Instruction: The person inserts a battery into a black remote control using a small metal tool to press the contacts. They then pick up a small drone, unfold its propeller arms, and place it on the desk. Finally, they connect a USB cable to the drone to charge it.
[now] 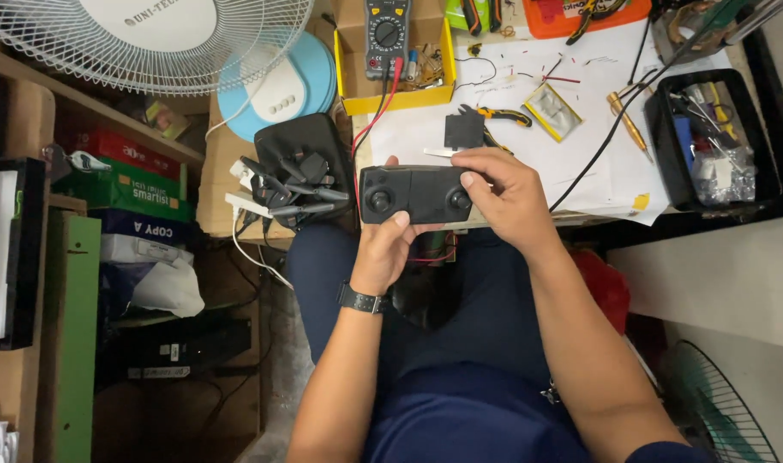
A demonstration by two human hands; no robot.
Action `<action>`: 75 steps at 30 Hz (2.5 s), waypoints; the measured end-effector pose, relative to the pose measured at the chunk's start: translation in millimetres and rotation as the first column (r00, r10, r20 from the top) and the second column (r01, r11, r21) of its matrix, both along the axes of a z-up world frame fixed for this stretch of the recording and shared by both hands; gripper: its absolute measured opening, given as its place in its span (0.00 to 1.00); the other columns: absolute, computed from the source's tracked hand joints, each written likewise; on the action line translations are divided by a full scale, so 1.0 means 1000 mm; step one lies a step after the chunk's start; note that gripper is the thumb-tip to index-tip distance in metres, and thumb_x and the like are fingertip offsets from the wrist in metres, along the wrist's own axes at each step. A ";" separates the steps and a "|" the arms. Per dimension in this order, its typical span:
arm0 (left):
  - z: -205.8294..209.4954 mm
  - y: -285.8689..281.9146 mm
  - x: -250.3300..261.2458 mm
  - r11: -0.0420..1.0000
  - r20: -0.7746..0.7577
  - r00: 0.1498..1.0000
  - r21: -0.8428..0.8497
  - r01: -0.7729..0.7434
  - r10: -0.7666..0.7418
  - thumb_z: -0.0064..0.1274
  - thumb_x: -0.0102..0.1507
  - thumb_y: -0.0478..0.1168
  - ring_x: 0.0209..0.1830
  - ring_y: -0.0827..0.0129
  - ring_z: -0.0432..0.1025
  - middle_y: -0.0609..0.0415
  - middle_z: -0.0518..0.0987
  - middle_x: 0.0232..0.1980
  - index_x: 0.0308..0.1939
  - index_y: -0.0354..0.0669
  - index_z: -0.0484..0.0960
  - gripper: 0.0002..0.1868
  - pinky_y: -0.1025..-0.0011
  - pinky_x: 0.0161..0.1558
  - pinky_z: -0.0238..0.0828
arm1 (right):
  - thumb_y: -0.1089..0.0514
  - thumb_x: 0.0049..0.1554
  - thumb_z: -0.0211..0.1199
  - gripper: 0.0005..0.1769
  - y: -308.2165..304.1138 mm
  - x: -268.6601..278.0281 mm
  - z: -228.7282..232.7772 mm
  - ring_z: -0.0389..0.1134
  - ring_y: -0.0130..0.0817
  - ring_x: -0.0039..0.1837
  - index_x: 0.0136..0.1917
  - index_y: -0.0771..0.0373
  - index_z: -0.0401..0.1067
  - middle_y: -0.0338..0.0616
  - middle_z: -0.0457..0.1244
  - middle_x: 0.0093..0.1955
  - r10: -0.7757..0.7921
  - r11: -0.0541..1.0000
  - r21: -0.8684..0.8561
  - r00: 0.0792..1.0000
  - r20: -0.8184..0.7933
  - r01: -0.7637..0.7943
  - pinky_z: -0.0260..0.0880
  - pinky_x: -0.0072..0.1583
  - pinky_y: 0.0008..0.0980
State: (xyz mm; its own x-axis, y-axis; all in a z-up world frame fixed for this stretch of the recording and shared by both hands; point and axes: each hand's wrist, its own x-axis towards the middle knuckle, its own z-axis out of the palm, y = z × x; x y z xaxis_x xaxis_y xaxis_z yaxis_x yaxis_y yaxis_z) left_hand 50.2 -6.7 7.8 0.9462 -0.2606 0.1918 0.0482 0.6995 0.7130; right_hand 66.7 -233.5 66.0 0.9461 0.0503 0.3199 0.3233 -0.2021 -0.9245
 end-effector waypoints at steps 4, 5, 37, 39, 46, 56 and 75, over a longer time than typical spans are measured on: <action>-0.009 0.001 0.003 0.997 0.041 0.998 -0.067 0.045 -0.043 0.60 0.74 0.40 0.74 0.38 0.79 0.30 0.78 0.78 0.98 0.45 0.41 0.55 0.38 0.69 0.87 | 0.69 0.71 0.65 0.15 0.001 -0.009 0.008 0.79 0.50 0.68 0.69 0.72 0.84 0.61 0.73 0.67 -0.001 1.000 -0.023 0.997 0.073 0.003 0.85 0.56 0.39; -0.015 0.001 0.005 0.996 0.055 0.997 -0.076 0.052 -0.048 0.60 0.73 0.39 0.76 0.40 0.78 0.32 0.78 0.79 0.98 0.46 0.41 0.56 0.39 0.72 0.85 | 0.69 0.71 0.66 0.15 0.001 -0.010 0.007 0.78 0.49 0.68 0.70 0.71 0.84 0.60 0.73 0.68 -0.007 0.999 -0.031 0.994 0.107 0.010 0.85 0.56 0.38; -0.025 0.020 0.002 0.994 0.038 0.996 -0.080 0.079 -0.076 0.59 0.73 0.42 0.80 0.45 0.73 0.38 0.73 0.84 0.98 0.42 0.45 0.54 0.36 0.82 0.71 | 0.69 0.70 0.67 0.15 0.027 -0.028 -0.002 0.79 0.50 0.64 0.69 0.71 0.84 0.62 0.69 0.71 -0.102 0.994 0.043 0.994 0.050 0.100 0.86 0.54 0.41; -0.029 0.021 0.001 0.994 0.027 0.996 -0.073 0.084 -0.082 0.58 0.73 0.42 0.79 0.45 0.75 0.36 0.75 0.83 0.98 0.43 0.44 0.55 0.36 0.80 0.73 | 0.69 0.70 0.68 0.15 0.028 -0.028 -0.003 0.80 0.49 0.64 0.68 0.70 0.85 0.61 0.70 0.69 -0.095 0.994 0.057 0.995 0.025 0.094 0.87 0.55 0.41; -0.034 0.023 -0.002 0.993 -0.004 0.997 -0.087 0.080 -0.081 0.58 0.72 0.42 0.78 0.45 0.76 0.36 0.76 0.82 0.98 0.44 0.45 0.54 0.37 0.78 0.77 | 0.68 0.71 0.68 0.14 0.028 -0.027 -0.012 0.79 0.53 0.66 0.68 0.70 0.84 0.61 0.69 0.69 -0.073 0.994 0.077 0.997 0.018 0.071 0.87 0.55 0.43; -0.031 0.018 0.001 0.998 -0.025 0.999 -0.053 0.023 -0.025 0.59 0.73 0.41 0.69 0.38 0.82 0.30 0.82 0.75 0.93 0.41 0.60 0.45 0.32 0.64 0.86 | 0.67 0.71 0.69 0.13 0.015 -0.020 -0.022 0.77 0.49 0.69 0.68 0.67 0.86 0.59 0.71 0.68 -0.107 0.994 -0.033 0.994 0.013 0.107 0.82 0.63 0.47; -0.046 0.011 0.000 1.000 -0.122 0.992 -0.016 -0.018 0.016 0.58 0.75 0.41 0.65 0.34 0.84 0.30 0.83 0.75 0.85 0.40 0.72 0.34 0.29 0.60 0.86 | 0.64 0.74 0.66 0.13 0.017 -0.009 -0.030 0.77 0.37 0.60 0.68 0.65 0.85 0.56 0.73 0.68 -0.097 0.995 -0.017 0.991 -0.095 0.096 0.82 0.55 0.37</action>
